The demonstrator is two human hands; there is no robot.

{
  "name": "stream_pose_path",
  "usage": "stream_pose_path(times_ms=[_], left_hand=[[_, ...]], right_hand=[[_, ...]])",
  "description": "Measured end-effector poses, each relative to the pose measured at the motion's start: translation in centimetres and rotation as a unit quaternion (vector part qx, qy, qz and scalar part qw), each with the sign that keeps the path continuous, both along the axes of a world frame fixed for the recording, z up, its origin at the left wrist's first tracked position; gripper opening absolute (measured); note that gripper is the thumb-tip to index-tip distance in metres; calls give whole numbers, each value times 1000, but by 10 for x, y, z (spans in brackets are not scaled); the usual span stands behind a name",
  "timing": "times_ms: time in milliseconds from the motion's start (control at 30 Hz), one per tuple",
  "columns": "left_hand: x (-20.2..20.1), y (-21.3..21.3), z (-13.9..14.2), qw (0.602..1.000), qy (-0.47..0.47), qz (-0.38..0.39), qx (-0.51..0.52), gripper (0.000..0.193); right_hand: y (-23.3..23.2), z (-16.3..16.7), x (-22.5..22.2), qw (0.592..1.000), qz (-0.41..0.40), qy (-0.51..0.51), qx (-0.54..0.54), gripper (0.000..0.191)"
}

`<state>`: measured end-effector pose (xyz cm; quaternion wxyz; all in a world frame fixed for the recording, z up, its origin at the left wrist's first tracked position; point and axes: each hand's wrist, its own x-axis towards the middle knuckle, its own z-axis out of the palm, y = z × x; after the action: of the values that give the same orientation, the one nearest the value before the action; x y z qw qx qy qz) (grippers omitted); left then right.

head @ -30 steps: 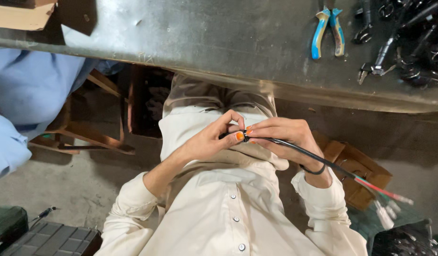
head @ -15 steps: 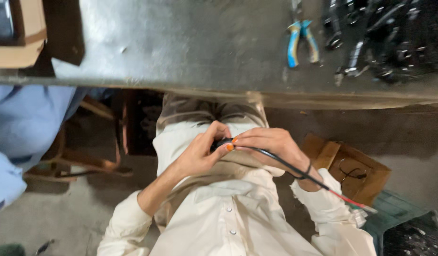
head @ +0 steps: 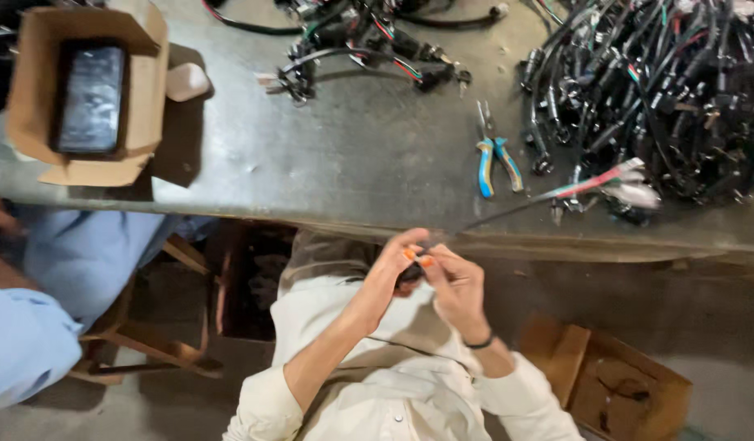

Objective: The person sits at a workbench assembling a cable connector. They hold a black cable with color-coded wires, use blue-handled pliers to work on the wire ends, and press and twist the connector body onto the cable, repeating the fitting steps while seated among crates of similar cable assemblies.

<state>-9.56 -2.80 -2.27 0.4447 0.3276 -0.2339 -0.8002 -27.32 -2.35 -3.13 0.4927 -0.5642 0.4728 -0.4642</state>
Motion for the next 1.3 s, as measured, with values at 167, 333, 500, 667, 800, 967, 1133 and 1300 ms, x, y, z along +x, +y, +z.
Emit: stream_pose_path(times_ms=[167,333,500,667,800,967,1133,1300], left_hand=[[7,2,-20,962,170,-215,7,52],[-10,30,-34,898,-338,-14,-282,64],[1,46,-38,599,-676,-7,-428,69],[26,43,-12,758,-518,-19,-397,73],[39,39,16,822,-421,107,-369,62],[51,28,25,782,-474,152,-375,40],[64,26,17,795,-481,108,-353,36],[70,33,14,774,-518,61,-359,26]], right_hand=[[-35,-11,-48,969,234,-73,-25,12],[-20,-20,-49,984,124,-79,97,12],[2,3,-13,958,67,-74,268,15],[-36,79,-20,942,222,230,-103,22],[-105,99,-45,768,-84,535,-342,21],[-102,83,-56,728,-74,627,-267,23],[-14,69,-34,969,106,193,109,20],[51,14,8,956,200,123,176,42]])
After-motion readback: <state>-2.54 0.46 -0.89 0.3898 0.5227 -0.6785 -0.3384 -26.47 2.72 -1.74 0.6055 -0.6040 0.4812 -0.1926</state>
